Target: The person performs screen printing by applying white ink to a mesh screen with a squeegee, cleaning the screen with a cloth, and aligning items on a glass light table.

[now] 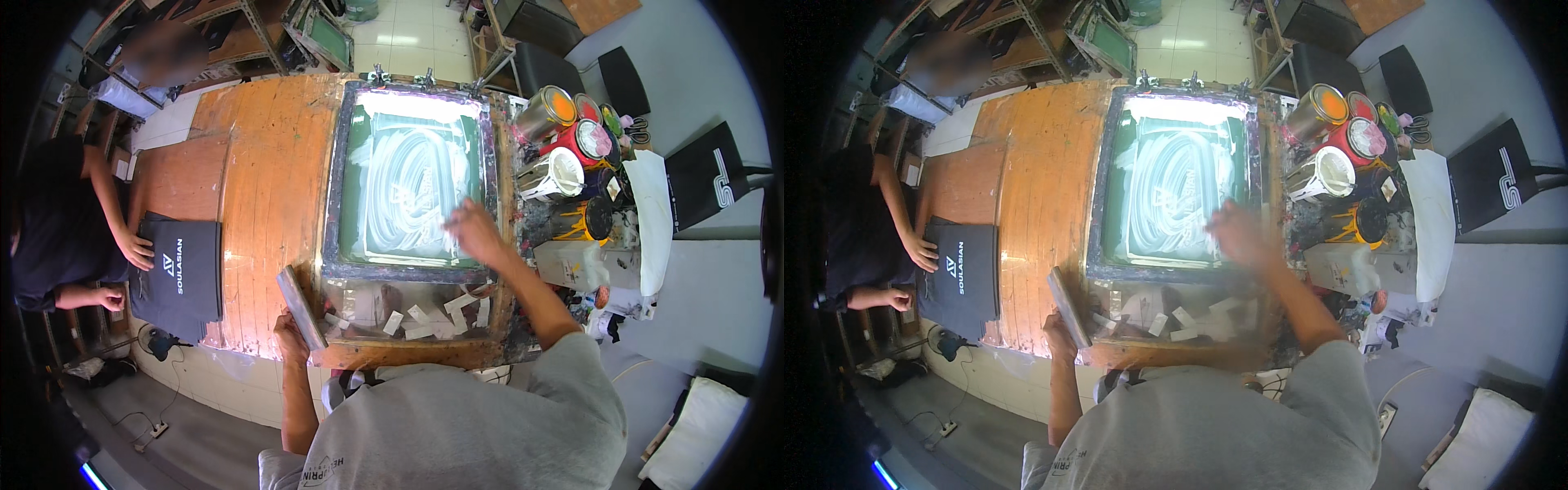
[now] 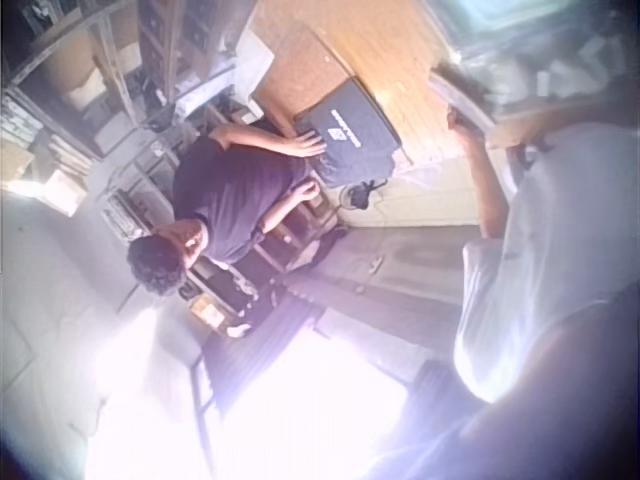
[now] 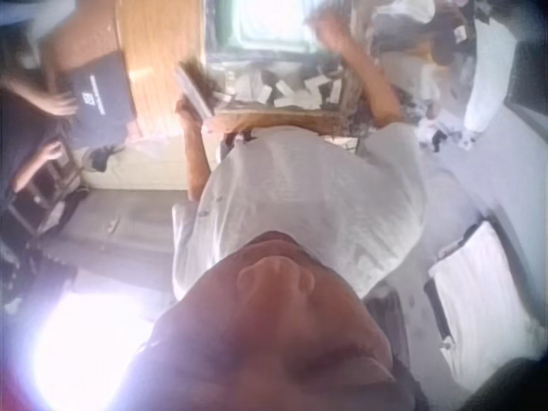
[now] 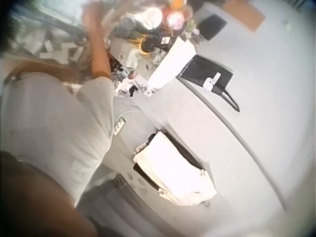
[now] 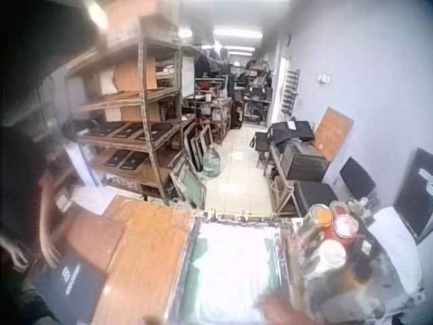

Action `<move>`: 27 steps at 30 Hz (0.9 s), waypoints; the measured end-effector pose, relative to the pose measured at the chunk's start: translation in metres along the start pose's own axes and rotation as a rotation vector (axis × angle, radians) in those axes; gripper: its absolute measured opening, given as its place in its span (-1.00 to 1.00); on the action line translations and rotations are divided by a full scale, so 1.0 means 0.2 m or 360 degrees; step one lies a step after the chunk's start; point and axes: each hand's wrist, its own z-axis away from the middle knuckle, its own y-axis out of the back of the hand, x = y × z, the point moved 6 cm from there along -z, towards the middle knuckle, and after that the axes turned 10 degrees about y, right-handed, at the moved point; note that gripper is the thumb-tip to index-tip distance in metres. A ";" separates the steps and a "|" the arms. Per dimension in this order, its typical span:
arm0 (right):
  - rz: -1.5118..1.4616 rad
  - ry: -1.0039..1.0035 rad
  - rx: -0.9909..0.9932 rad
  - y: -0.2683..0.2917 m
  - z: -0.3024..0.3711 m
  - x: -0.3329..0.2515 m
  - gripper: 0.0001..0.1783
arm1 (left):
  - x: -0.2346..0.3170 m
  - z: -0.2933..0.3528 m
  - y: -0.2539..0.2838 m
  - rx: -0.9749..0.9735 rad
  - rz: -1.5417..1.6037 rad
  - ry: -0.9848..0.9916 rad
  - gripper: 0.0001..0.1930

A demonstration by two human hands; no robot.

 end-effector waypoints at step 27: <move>0.0114 -0.0398 0.0428 -0.05 -0.64 0.40 -0.64 | -0.10 -0.05 0.06 0.0100 0.0062 0.0117 -0.66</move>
